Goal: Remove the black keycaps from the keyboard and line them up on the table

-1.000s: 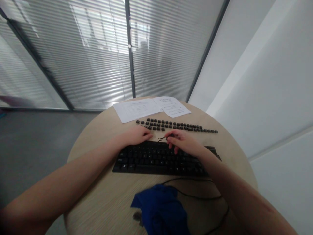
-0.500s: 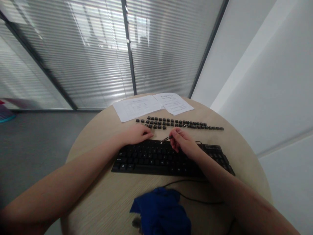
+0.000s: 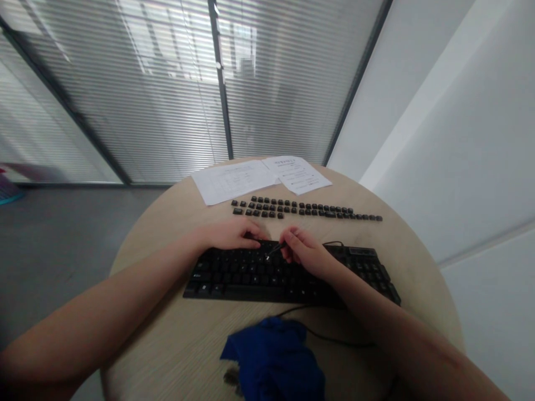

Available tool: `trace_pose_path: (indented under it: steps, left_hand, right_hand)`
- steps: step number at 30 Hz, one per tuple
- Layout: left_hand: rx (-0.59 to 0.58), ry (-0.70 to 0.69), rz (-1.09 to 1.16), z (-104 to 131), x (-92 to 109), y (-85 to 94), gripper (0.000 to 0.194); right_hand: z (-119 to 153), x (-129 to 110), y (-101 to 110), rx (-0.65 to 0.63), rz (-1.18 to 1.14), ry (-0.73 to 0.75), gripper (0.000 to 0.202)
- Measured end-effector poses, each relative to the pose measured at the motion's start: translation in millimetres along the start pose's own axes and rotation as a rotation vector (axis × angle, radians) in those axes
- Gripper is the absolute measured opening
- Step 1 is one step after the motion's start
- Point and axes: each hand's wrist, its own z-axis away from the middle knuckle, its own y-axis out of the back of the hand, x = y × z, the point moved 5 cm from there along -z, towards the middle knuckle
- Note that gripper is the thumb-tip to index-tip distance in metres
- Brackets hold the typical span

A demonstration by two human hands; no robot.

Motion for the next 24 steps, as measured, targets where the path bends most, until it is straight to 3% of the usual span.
trace_pose_path:
  steps: [9,15,24]
  left_hand:
    - [0.008,0.024,0.006,1,2,1.2,0.024]
    - [-0.015,0.014,0.036,0,3,0.0,0.024]
    - [-0.025,0.001,0.059,0,2,-0.3,0.024]
  right_hand:
    - [10,-14,-6,0.038,0.100,-0.012,0.049]
    - [6,-11,-22,-0.002,0.120,0.001,0.047]
    - [10,-6,-23,-0.078,0.137,0.071,0.042]
